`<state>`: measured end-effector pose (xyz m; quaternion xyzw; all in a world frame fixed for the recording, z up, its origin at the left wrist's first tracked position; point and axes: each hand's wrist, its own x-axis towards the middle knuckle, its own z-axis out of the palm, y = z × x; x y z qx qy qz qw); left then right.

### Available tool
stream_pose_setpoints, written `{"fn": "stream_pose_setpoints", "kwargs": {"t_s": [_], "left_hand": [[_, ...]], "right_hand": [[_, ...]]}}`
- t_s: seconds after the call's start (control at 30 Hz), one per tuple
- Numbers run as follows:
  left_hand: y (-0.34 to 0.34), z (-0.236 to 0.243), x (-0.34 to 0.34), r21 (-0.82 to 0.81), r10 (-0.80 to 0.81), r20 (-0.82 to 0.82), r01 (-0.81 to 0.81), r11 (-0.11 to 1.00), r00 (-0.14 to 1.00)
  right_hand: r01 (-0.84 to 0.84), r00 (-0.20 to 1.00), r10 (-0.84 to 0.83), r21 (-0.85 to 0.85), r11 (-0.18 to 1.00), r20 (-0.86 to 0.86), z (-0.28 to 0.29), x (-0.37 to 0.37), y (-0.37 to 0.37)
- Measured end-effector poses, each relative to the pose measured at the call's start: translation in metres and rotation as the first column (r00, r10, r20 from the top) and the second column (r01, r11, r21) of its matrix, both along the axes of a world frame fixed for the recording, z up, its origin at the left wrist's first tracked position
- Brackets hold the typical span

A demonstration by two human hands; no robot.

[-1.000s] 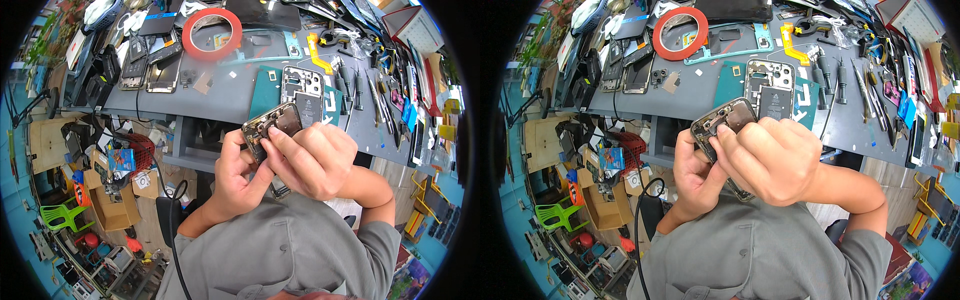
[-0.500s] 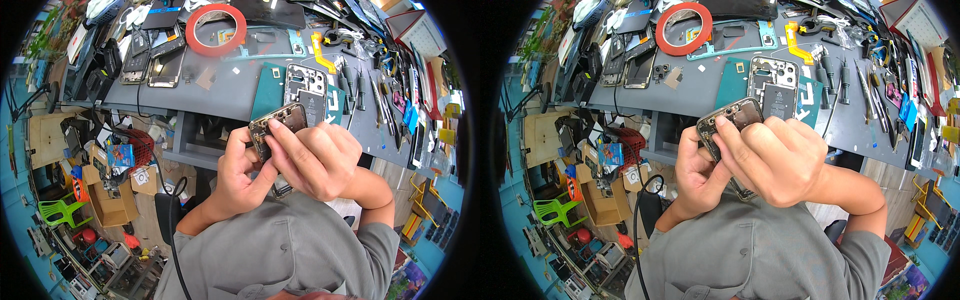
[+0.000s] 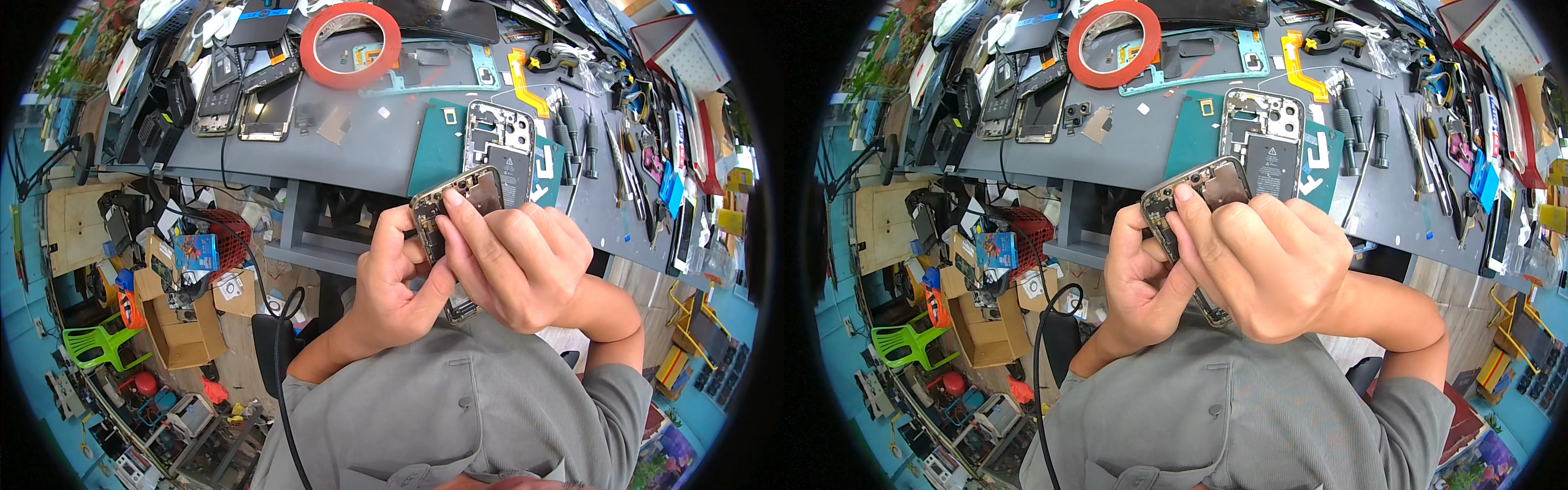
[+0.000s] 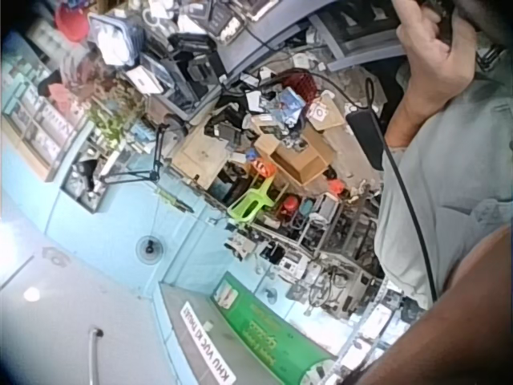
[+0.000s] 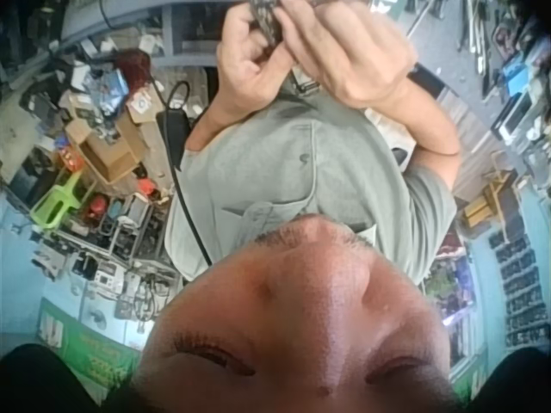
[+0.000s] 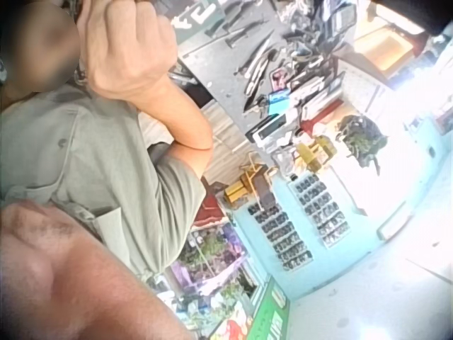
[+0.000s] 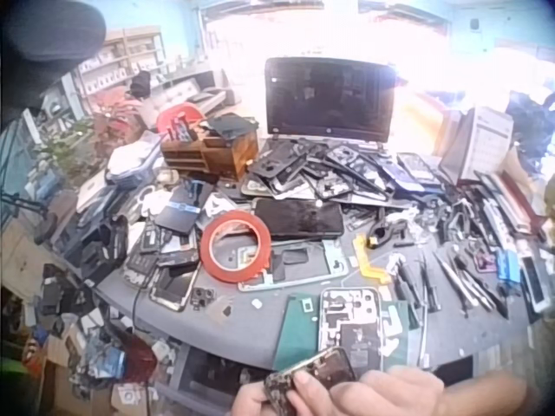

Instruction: The person holds a disassembled smartphone and uses a screwdriver to tighten screws on the internal metal shielding. They then use their fingers to press down and secure the metal plate and other internal components within the phone's chassis.

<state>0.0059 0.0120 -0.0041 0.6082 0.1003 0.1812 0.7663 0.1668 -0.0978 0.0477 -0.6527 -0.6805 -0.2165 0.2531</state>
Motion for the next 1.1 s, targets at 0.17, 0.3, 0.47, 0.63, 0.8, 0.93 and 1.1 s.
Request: {"fn": "stream_pose_setpoints", "kwargs": {"t_s": [0.17,0.3,0.47,0.63,0.8,0.93,1.1], "left_hand": [[-0.001,-0.005,0.001,0.025,0.017,0.019,-0.017,1.0,1.0],[-0.001,-0.002,0.001,0.064,0.029,0.011,-0.03,0.997,1.0],[-0.001,-0.003,0.001,0.052,0.022,0.022,-0.023,0.998,1.0],[-0.001,-0.002,0.001,0.058,0.011,0.018,-0.012,0.998,1.0],[-0.002,-0.007,0.006,0.052,0.097,0.095,-0.103,0.993,0.991],[0.0,-0.007,0.002,-0.099,0.038,0.062,-0.032,0.995,0.997],[0.005,0.006,-0.001,-0.248,-0.031,-0.054,0.016,0.969,0.998]], "right_hand": [[0.013,1.0,-0.013,0.001,1.0,-0.01,-0.001,-0.003,-0.001],[0.013,1.0,-0.013,0.004,1.0,0.011,-0.003,-0.002,-0.002],[0.024,1.0,-0.024,0.021,0.999,0.019,-0.005,-0.003,-0.002],[0.039,0.999,-0.039,0.001,0.999,0.021,-0.003,-0.004,-0.002],[0.023,1.0,-0.024,-0.032,0.999,-0.013,-0.002,-0.005,-0.004],[0.014,0.997,-0.019,-0.066,0.998,-0.069,0.003,-0.003,-0.011],[0.03,0.967,-0.041,-0.046,0.998,-0.25,0.007,0.011,-0.024]]}}
